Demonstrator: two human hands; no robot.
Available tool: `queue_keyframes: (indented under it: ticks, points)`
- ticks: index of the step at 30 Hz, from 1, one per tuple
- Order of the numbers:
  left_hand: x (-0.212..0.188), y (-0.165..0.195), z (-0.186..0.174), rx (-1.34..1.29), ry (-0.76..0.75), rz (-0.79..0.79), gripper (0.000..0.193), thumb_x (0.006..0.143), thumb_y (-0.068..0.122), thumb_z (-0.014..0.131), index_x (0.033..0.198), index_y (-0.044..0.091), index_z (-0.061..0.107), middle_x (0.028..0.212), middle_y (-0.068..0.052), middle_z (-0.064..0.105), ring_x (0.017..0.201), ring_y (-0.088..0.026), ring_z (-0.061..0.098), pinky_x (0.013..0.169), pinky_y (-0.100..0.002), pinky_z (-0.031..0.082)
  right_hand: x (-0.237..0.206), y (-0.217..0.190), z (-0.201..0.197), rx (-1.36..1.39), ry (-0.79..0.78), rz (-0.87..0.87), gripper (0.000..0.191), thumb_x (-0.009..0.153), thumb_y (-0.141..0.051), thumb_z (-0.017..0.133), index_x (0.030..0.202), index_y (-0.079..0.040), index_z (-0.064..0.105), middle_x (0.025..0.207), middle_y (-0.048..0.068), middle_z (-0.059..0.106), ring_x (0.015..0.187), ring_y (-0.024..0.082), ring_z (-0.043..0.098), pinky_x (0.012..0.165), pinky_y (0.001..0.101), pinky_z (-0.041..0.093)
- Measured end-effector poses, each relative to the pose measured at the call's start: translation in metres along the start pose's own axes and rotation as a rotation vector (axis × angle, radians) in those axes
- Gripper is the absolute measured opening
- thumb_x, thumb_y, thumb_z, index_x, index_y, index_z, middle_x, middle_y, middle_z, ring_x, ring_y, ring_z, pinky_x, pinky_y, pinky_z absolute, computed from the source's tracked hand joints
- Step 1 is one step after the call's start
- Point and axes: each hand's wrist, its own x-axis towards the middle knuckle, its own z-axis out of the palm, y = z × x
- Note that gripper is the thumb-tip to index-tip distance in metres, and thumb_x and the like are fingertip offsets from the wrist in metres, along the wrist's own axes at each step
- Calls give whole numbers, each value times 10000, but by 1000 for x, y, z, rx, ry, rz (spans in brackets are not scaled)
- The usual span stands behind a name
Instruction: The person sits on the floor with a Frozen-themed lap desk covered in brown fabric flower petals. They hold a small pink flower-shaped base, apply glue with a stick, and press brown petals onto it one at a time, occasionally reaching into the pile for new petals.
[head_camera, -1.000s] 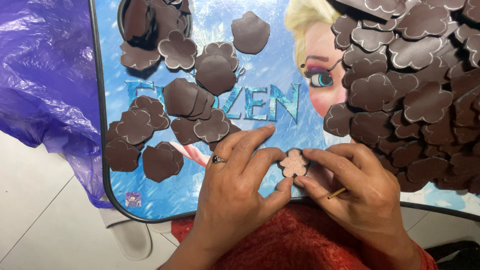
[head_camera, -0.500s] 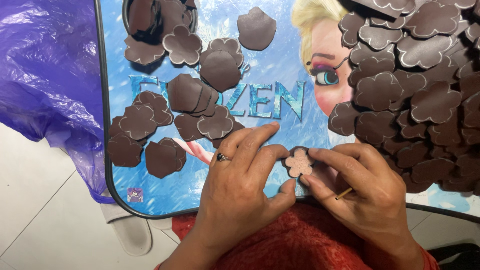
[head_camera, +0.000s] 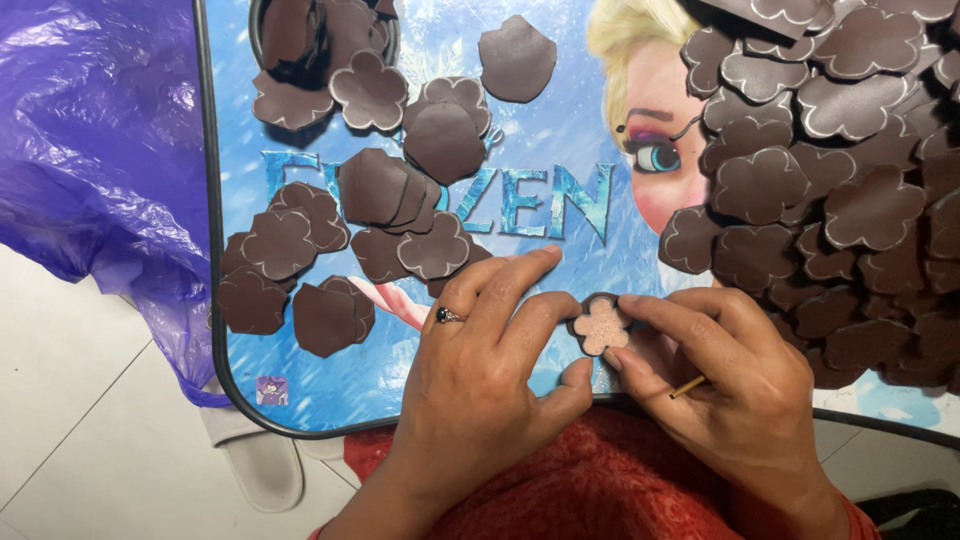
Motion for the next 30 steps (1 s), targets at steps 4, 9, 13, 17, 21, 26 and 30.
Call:
queue_keyframes:
  ticks: [4, 9, 13, 17, 21, 26, 30]
  points:
    - [0, 0, 0, -9, 0, -4, 360, 792, 166, 796, 1109, 73, 654, 1361, -129, 610, 1254, -340, 580, 1063, -434, 482, 1, 1, -1, -6, -5, -15, 380, 769, -180, 858, 1125, -110, 748, 974, 40, 675, 759, 131, 692, 637, 269, 558]
    - [0, 0, 0, -9, 2, -4, 359, 789, 165, 797, 1105, 69, 657, 1361, -130, 613, 1254, -337, 580, 1065, -433, 485, 1, 1, 1, -34, 18, -31, 383, 766, -185, 867, 1122, -111, 748, 967, 39, 677, 780, 147, 689, 650, 282, 553]
    - [1, 0, 0, -15, -3, -8, 358, 786, 163, 801, 1103, 67, 666, 1357, -129, 617, 1246, -332, 583, 1048, -428, 493, 0, 1, 1, -21, 15, -19, 375, 773, -179, 862, 1124, -113, 750, 961, 33, 675, 751, 129, 686, 628, 267, 556]
    - [0, 0, 1, -17, 6, -7, 350, 793, 153, 802, 1104, 65, 667, 1355, -129, 620, 1247, -331, 586, 1053, -427, 498, 0, 0, 1, -6, -3, 3, 370, 772, -183, 861, 1119, -114, 754, 957, 29, 673, 702, 102, 687, 590, 247, 556]
    - [0, 0, 1, -26, 12, -7, 345, 796, 141, 798, 1106, 62, 669, 1354, -131, 623, 1250, -332, 590, 1049, -423, 500, 0, 0, 1, -5, -3, 19, 366, 773, -181, 862, 1117, -114, 759, 943, 25, 671, 675, 90, 682, 575, 245, 550]
    - [-1, 0, 0, -24, 4, -8, 325, 776, 99, 744, 1090, 53, 673, 1346, -141, 625, 1248, -339, 595, 1067, -431, 493, 0, -1, 2, -24, 8, 6, 368, 768, -183, 866, 1115, -119, 759, 934, 22, 669, 684, 96, 678, 588, 251, 547]
    - [-1, 0, 0, -17, 17, -13, 291, 791, 83, 713, 1079, 58, 684, 1351, -140, 633, 1252, -336, 599, 1084, -436, 489, 1, -1, 2, -27, 8, 6, 362, 766, -177, 865, 1107, -118, 758, 931, 22, 671, 676, 100, 673, 584, 251, 546]
